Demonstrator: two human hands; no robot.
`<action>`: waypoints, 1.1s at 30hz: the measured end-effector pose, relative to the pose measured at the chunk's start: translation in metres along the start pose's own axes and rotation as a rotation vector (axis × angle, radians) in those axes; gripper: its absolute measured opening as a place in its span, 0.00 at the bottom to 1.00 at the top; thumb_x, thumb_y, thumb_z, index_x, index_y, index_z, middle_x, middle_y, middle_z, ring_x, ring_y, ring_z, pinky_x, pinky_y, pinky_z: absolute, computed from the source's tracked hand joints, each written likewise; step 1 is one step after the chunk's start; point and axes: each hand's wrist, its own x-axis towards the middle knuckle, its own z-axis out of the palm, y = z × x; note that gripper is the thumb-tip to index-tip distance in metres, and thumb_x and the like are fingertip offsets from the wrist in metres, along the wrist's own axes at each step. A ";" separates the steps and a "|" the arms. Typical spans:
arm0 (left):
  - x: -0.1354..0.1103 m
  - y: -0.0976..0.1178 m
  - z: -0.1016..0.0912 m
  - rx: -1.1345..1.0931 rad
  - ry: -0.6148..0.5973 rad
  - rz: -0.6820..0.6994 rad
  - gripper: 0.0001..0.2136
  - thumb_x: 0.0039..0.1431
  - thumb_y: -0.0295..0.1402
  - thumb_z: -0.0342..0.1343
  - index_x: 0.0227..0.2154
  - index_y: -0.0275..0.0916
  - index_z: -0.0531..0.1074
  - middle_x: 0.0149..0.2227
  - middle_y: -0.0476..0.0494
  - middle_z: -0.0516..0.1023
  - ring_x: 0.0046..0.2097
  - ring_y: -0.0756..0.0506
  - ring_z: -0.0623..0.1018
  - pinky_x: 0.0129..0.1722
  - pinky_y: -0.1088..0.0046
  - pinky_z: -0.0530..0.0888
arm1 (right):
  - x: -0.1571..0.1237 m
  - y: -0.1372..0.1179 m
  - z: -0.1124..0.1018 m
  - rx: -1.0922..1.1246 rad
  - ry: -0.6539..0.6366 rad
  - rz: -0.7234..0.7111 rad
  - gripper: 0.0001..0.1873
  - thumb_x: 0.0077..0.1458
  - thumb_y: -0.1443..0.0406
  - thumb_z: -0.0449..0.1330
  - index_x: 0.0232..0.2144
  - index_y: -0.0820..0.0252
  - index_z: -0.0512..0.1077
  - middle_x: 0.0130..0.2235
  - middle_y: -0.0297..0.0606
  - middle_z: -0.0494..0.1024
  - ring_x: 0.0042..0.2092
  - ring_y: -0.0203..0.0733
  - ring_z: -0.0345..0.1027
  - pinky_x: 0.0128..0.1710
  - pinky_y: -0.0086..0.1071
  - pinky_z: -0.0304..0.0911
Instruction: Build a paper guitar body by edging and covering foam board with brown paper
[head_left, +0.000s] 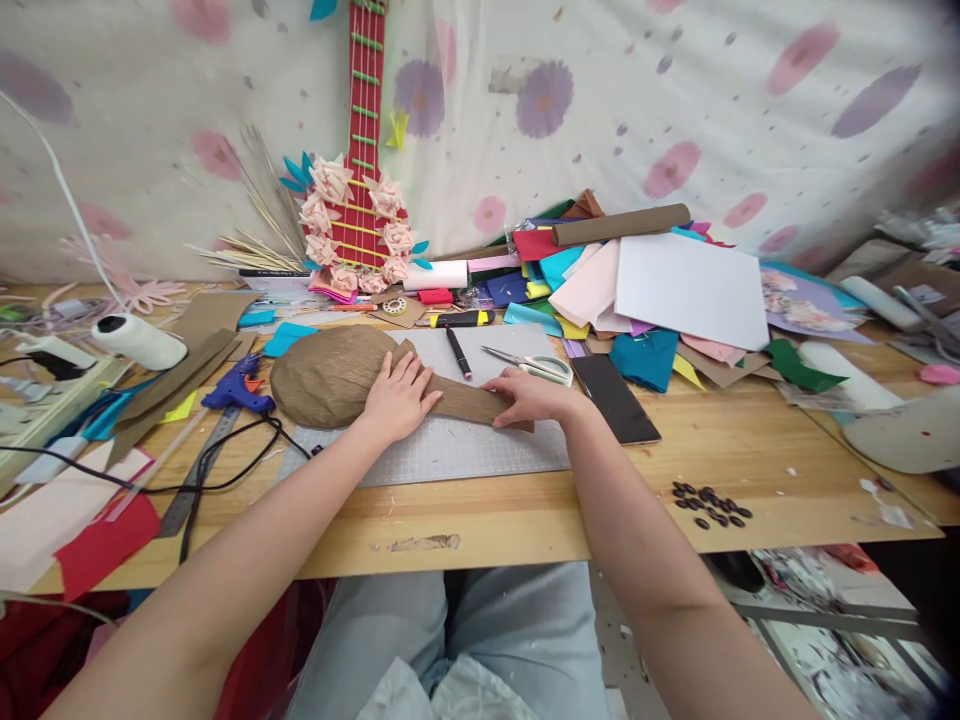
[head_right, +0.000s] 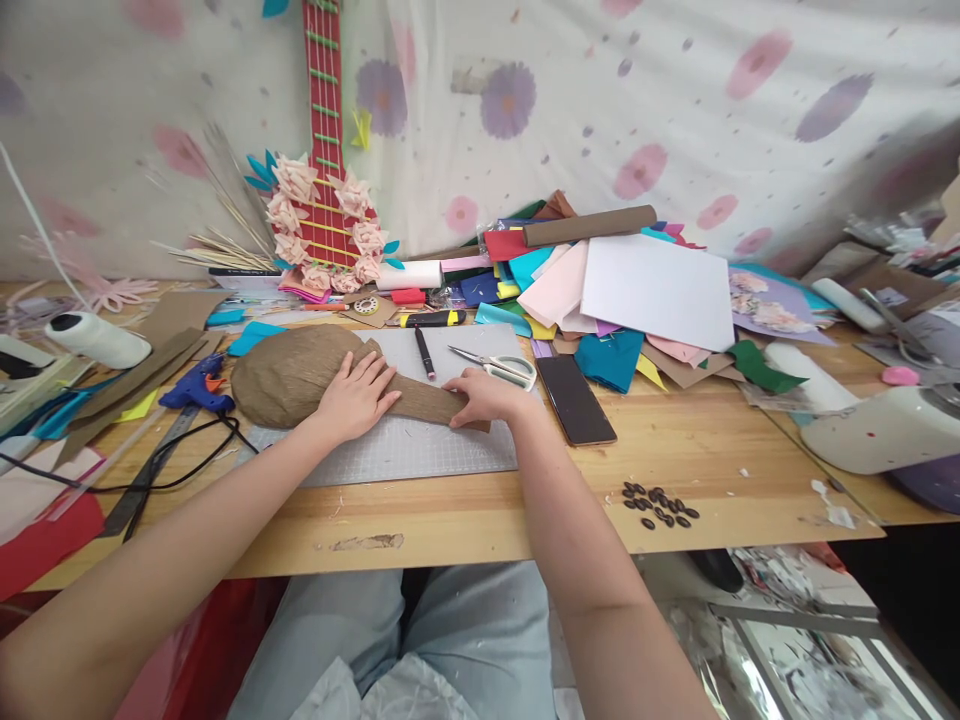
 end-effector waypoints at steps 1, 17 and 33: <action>0.001 0.000 -0.002 -0.003 -0.020 -0.003 0.27 0.64 0.44 0.33 0.57 0.34 0.61 0.61 0.36 0.59 0.65 0.39 0.53 0.63 0.52 0.42 | 0.000 0.000 0.000 0.000 -0.003 -0.005 0.37 0.41 0.54 0.65 0.54 0.54 0.65 0.47 0.42 0.67 0.48 0.48 0.63 0.47 0.35 0.59; 0.026 0.022 -0.015 -0.259 -0.142 0.293 0.23 0.58 0.36 0.52 0.56 0.37 0.60 0.56 0.39 0.68 0.56 0.43 0.68 0.55 0.66 0.64 | 0.011 -0.006 0.012 0.022 0.215 -0.074 0.34 0.42 0.59 0.67 0.53 0.58 0.67 0.41 0.41 0.70 0.43 0.44 0.65 0.44 0.35 0.60; 0.010 0.013 0.011 -0.324 0.052 0.198 0.24 0.64 0.42 0.40 0.59 0.37 0.57 0.61 0.42 0.62 0.62 0.44 0.59 0.64 0.59 0.50 | 0.001 0.012 -0.004 0.266 0.147 -0.013 0.24 0.46 0.65 0.63 0.48 0.58 0.70 0.47 0.40 0.74 0.47 0.43 0.67 0.48 0.35 0.61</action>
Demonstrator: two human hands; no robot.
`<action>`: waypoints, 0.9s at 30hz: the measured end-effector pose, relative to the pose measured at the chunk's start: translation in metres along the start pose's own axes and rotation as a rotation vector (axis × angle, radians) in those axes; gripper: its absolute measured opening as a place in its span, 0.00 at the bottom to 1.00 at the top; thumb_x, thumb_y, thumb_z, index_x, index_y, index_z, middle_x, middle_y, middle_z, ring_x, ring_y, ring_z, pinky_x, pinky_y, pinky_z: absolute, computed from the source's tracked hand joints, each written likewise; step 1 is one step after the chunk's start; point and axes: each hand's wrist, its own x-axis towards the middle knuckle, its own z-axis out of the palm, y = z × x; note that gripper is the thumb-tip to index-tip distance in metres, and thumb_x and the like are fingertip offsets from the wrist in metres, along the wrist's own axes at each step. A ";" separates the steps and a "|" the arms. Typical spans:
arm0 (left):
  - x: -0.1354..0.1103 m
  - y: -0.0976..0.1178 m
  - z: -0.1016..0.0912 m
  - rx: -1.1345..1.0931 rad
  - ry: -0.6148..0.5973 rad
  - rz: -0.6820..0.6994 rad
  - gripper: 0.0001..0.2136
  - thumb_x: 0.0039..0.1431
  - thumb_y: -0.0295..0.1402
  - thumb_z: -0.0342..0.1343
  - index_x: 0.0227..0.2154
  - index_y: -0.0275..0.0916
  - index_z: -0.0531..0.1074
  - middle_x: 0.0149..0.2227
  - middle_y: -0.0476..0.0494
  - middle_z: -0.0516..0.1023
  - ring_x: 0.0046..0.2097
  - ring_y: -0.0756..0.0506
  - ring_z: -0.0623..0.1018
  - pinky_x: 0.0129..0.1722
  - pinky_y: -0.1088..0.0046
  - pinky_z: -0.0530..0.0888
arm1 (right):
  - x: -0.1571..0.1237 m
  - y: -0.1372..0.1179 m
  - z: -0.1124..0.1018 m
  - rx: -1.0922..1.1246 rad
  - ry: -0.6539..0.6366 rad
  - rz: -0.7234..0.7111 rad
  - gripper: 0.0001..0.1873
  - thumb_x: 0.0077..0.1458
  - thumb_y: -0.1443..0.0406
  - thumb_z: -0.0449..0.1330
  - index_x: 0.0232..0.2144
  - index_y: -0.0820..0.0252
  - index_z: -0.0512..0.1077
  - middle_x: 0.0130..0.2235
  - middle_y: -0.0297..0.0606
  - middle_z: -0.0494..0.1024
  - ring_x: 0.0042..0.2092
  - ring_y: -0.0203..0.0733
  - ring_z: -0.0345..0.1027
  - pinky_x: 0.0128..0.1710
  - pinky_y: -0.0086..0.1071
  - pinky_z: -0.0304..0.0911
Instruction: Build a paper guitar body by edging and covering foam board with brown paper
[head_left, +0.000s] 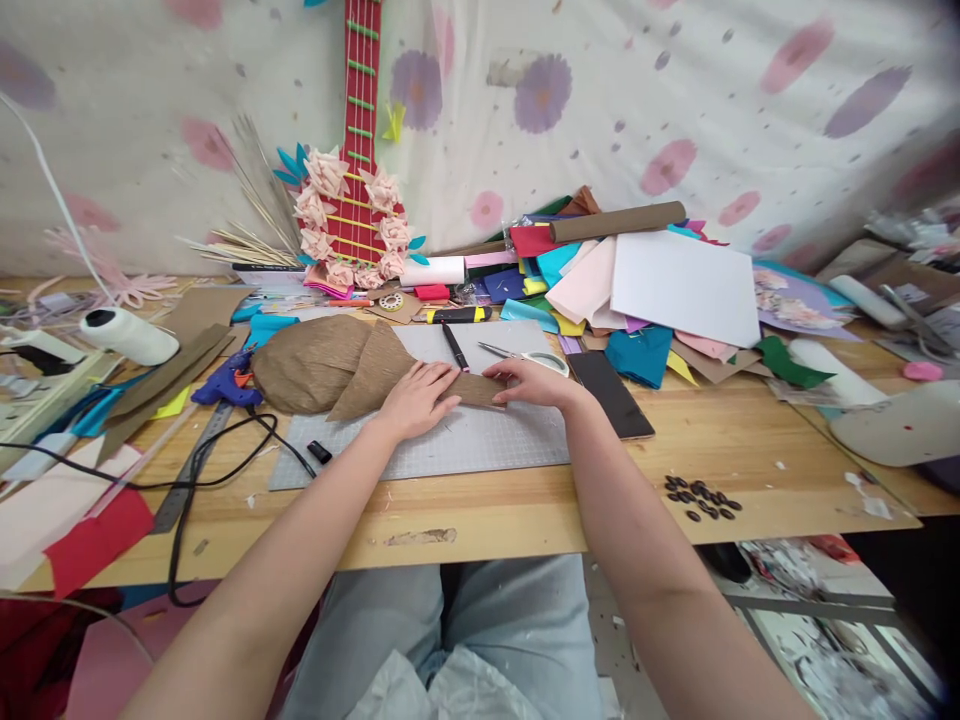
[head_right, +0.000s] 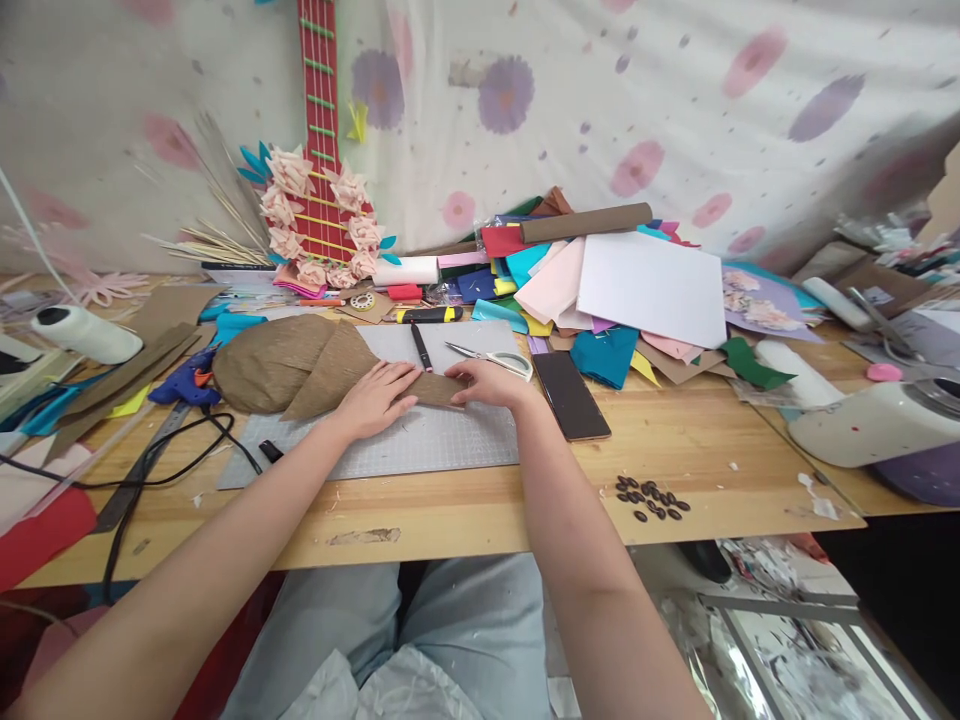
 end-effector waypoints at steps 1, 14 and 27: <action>-0.001 0.000 0.002 -0.001 0.007 -0.015 0.23 0.65 0.41 0.36 0.59 0.37 0.58 0.61 0.42 0.62 0.62 0.45 0.59 0.64 0.60 0.50 | 0.000 -0.002 0.000 -0.035 -0.001 -0.006 0.24 0.45 0.65 0.64 0.47 0.58 0.71 0.46 0.40 0.74 0.46 0.43 0.67 0.47 0.36 0.62; 0.001 -0.003 0.003 -0.020 -0.031 -0.002 0.21 0.66 0.37 0.35 0.59 0.42 0.58 0.62 0.47 0.61 0.64 0.48 0.57 0.64 0.56 0.45 | -0.003 -0.008 0.002 -0.224 0.001 -0.002 0.30 0.41 0.62 0.67 0.49 0.61 0.69 0.44 0.43 0.72 0.46 0.45 0.66 0.44 0.35 0.61; 0.003 0.010 0.001 0.060 -0.002 0.032 0.22 0.63 0.29 0.36 0.58 0.40 0.59 0.62 0.44 0.60 0.63 0.46 0.58 0.64 0.56 0.47 | -0.004 -0.009 0.003 -0.303 0.009 -0.011 0.33 0.41 0.60 0.67 0.51 0.60 0.68 0.44 0.43 0.72 0.49 0.48 0.63 0.48 0.37 0.59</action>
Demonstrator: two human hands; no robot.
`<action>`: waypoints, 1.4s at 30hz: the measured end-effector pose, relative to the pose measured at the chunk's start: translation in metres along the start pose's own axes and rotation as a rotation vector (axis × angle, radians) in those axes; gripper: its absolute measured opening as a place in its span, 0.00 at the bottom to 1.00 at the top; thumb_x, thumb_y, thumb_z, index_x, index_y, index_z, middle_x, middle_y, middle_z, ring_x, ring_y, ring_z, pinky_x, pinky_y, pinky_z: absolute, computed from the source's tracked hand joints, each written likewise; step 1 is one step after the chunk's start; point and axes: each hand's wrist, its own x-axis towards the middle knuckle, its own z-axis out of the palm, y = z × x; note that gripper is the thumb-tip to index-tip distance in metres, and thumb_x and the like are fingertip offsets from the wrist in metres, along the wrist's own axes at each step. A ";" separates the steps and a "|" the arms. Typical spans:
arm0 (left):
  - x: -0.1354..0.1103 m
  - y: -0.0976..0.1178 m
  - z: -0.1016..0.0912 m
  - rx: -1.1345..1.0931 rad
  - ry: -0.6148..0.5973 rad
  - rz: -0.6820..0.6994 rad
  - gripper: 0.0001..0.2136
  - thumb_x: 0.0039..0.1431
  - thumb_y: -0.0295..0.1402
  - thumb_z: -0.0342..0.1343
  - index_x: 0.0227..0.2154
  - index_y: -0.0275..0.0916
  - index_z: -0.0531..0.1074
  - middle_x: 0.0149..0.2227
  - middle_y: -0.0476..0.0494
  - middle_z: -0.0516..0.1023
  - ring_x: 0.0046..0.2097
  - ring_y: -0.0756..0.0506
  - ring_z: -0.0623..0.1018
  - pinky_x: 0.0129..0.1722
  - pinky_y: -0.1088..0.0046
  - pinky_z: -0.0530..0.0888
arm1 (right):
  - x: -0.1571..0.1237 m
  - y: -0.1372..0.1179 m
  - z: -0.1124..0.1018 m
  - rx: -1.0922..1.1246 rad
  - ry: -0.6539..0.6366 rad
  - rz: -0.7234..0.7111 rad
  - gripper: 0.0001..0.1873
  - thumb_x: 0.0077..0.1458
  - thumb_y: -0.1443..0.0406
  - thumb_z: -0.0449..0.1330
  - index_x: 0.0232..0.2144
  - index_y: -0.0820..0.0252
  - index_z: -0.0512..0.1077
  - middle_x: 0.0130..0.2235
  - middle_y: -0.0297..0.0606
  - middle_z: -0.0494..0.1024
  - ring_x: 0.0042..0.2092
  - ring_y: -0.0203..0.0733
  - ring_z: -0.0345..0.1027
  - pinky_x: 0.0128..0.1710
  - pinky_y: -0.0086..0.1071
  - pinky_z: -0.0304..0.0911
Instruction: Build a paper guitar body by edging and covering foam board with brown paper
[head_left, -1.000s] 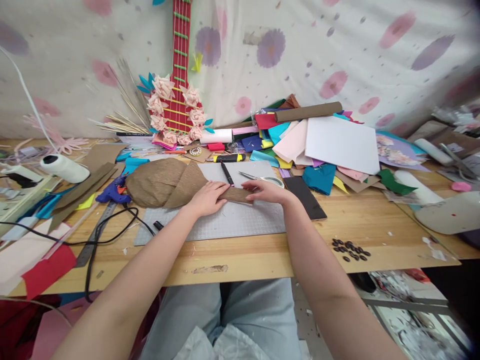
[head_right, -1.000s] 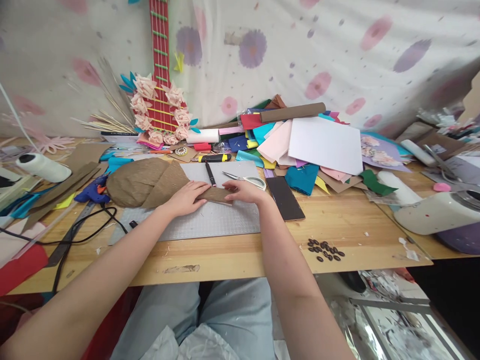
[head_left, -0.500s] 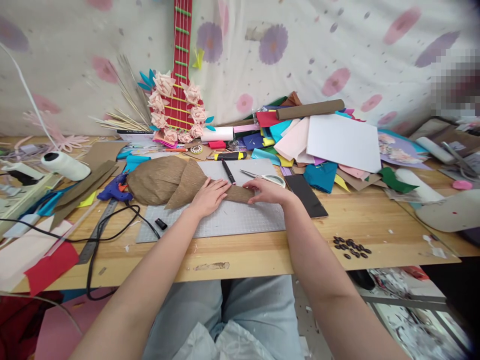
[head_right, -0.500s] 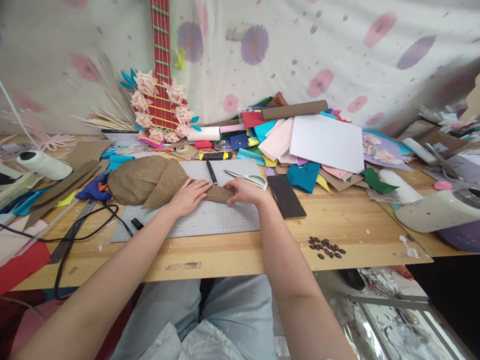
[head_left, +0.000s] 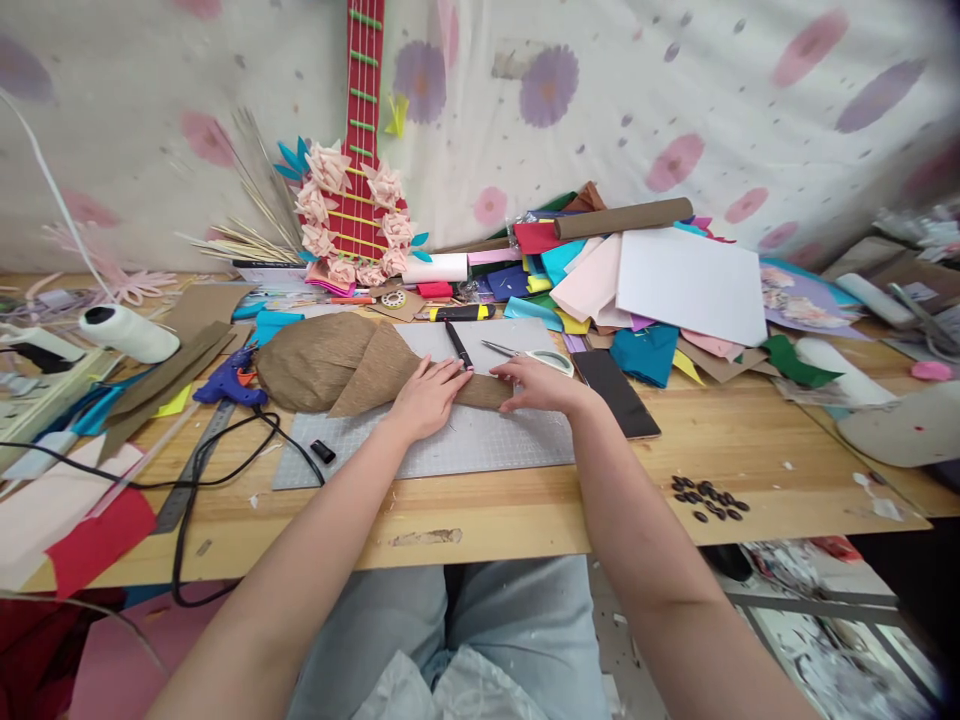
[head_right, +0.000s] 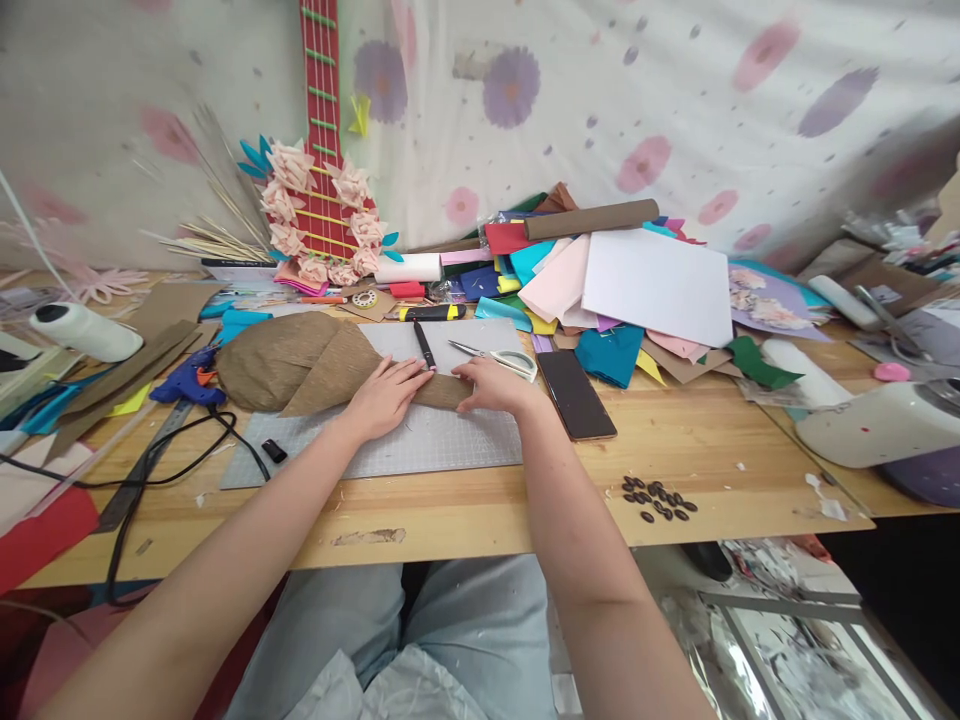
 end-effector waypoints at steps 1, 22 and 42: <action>0.000 0.003 0.001 0.004 0.003 -0.016 0.22 0.62 0.28 0.37 0.58 0.39 0.59 0.62 0.43 0.60 0.63 0.45 0.58 0.64 0.57 0.48 | -0.001 0.000 -0.001 -0.008 -0.002 -0.011 0.34 0.42 0.60 0.67 0.53 0.59 0.67 0.45 0.44 0.72 0.50 0.49 0.62 0.50 0.38 0.58; 0.007 -0.037 -0.021 0.195 0.120 -0.346 0.18 0.59 0.30 0.41 0.47 0.32 0.69 0.54 0.33 0.69 0.59 0.38 0.64 0.61 0.52 0.53 | 0.020 -0.033 0.034 -0.033 0.184 0.009 0.29 0.50 0.56 0.62 0.52 0.63 0.68 0.46 0.47 0.69 0.50 0.48 0.61 0.51 0.37 0.55; 0.010 -0.072 -0.029 0.372 -0.091 -0.175 0.19 0.62 0.38 0.38 0.41 0.31 0.70 0.47 0.32 0.73 0.54 0.39 0.68 0.61 0.54 0.51 | 0.018 -0.033 0.034 -0.034 0.192 0.016 0.29 0.51 0.55 0.61 0.53 0.61 0.67 0.46 0.47 0.68 0.51 0.49 0.60 0.52 0.37 0.55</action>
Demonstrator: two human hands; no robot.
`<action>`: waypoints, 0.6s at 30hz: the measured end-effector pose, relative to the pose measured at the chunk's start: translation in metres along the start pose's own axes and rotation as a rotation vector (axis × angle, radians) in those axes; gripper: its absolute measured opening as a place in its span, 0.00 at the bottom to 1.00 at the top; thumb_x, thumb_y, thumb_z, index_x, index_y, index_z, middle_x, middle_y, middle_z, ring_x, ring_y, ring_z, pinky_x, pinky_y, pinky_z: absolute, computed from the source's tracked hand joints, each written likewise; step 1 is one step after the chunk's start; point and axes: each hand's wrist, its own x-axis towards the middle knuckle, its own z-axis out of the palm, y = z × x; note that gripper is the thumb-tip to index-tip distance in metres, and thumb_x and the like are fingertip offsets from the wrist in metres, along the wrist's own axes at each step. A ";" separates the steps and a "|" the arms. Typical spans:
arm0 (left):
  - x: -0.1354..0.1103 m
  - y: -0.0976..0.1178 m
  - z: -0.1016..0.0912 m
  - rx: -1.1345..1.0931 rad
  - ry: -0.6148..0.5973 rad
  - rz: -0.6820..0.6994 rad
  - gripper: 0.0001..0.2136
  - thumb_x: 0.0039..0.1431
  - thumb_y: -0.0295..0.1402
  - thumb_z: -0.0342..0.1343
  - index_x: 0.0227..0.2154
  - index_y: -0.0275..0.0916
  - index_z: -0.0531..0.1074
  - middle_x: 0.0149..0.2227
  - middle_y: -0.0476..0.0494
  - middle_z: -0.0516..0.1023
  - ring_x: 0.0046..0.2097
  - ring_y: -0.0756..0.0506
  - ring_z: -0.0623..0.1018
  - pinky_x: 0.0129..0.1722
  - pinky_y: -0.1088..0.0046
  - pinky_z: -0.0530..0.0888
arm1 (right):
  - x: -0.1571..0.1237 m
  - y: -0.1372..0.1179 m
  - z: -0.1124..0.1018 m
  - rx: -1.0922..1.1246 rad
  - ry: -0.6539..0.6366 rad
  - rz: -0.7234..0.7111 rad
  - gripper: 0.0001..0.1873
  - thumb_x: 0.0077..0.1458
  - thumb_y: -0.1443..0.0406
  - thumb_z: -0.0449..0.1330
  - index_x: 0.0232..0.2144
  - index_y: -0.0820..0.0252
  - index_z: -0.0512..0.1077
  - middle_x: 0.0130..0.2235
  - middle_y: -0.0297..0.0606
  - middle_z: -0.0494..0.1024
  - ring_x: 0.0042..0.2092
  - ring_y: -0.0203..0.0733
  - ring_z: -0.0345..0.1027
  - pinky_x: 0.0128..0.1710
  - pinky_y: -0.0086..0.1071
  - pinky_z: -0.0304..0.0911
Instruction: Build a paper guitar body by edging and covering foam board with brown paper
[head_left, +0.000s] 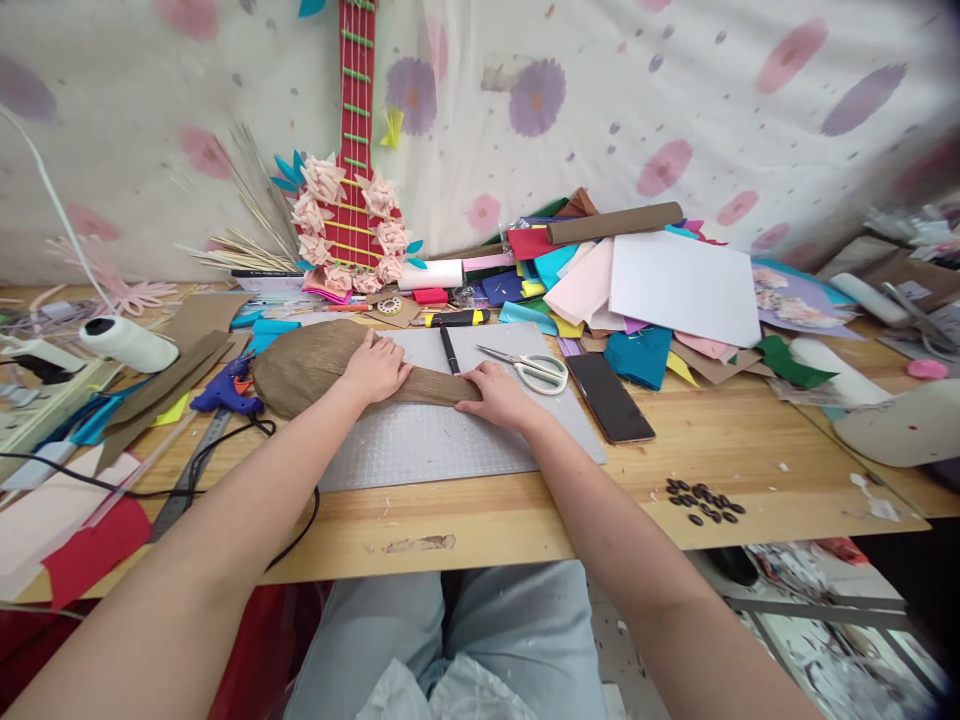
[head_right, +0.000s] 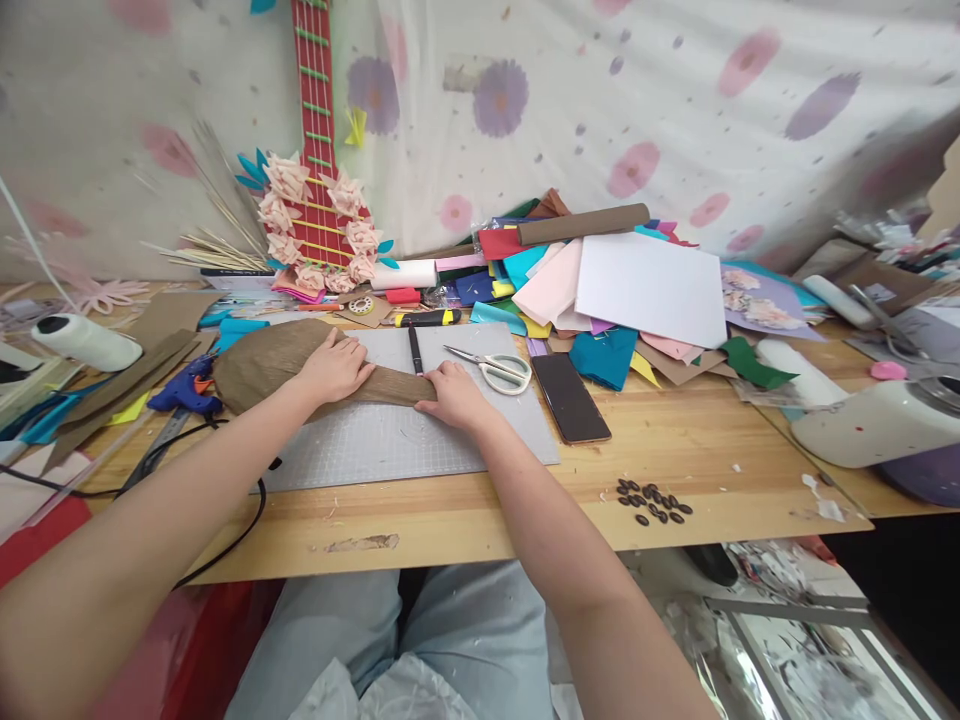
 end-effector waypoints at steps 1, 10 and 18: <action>0.000 -0.002 -0.001 -0.016 0.012 0.020 0.19 0.62 0.38 0.38 0.40 0.31 0.71 0.48 0.32 0.72 0.55 0.39 0.67 0.61 0.56 0.52 | 0.000 0.000 0.000 0.002 0.003 0.000 0.28 0.51 0.55 0.61 0.53 0.61 0.67 0.46 0.47 0.68 0.50 0.49 0.60 0.52 0.37 0.55; -0.006 -0.019 -0.010 -0.079 -0.076 0.118 0.29 0.61 0.49 0.35 0.54 0.31 0.63 0.51 0.34 0.72 0.57 0.40 0.67 0.62 0.57 0.46 | 0.000 -0.001 0.000 0.003 0.021 0.009 0.28 0.50 0.57 0.61 0.52 0.61 0.66 0.47 0.47 0.69 0.50 0.49 0.61 0.51 0.38 0.56; -0.015 -0.027 -0.006 -0.090 -0.113 0.180 0.31 0.59 0.53 0.38 0.54 0.32 0.64 0.57 0.34 0.66 0.62 0.38 0.58 0.62 0.54 0.41 | 0.002 0.000 0.009 -0.006 0.097 -0.021 0.30 0.46 0.51 0.63 0.48 0.62 0.68 0.46 0.45 0.70 0.50 0.49 0.62 0.50 0.39 0.57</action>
